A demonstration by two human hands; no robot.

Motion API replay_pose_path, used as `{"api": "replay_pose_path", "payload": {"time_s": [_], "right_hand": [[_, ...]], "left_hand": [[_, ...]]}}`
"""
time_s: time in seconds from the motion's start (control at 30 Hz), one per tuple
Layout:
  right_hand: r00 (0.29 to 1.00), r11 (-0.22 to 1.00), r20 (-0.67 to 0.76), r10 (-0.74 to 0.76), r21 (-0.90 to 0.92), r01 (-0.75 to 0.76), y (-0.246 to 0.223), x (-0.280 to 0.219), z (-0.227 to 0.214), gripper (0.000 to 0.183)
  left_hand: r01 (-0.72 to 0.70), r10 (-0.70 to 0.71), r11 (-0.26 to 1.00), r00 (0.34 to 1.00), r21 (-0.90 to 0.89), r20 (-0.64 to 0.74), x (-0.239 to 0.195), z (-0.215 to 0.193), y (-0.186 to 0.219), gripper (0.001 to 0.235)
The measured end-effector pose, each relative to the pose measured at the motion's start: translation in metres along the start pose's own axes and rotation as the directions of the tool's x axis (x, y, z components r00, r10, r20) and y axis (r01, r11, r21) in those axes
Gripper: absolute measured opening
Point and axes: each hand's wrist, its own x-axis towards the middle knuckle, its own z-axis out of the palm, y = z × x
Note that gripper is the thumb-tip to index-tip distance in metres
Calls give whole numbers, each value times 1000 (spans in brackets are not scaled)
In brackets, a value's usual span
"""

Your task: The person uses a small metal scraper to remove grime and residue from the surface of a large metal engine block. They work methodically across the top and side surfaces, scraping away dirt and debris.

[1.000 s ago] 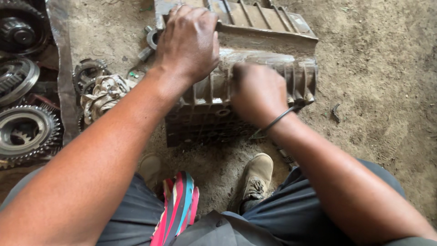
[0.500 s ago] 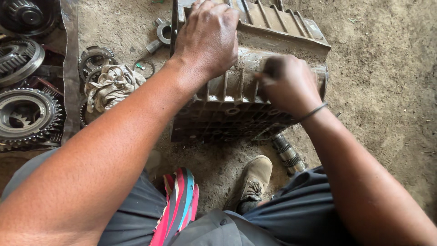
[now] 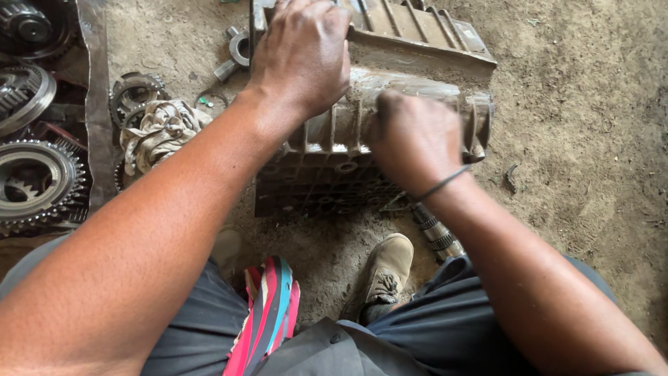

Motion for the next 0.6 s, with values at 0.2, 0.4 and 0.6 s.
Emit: {"api": "replay_pose_path", "payload": {"time_s": [0.2,0.4,0.6], "right_hand": [[997,993,69,25,110,-33,13,7,9,34],[995,996,-43,-87,6,87,-4,-2,-2,18],[1000,999,17,-16,35,16,3,3,-6,24]], "left_hand": [[7,-8,1000,999,24,47,0,-4,0,22],[-29,30,998,1000,46,-8,1,-6,3,21],[-14,14,999,1000,46,-3,0,-4,2,25]]}}
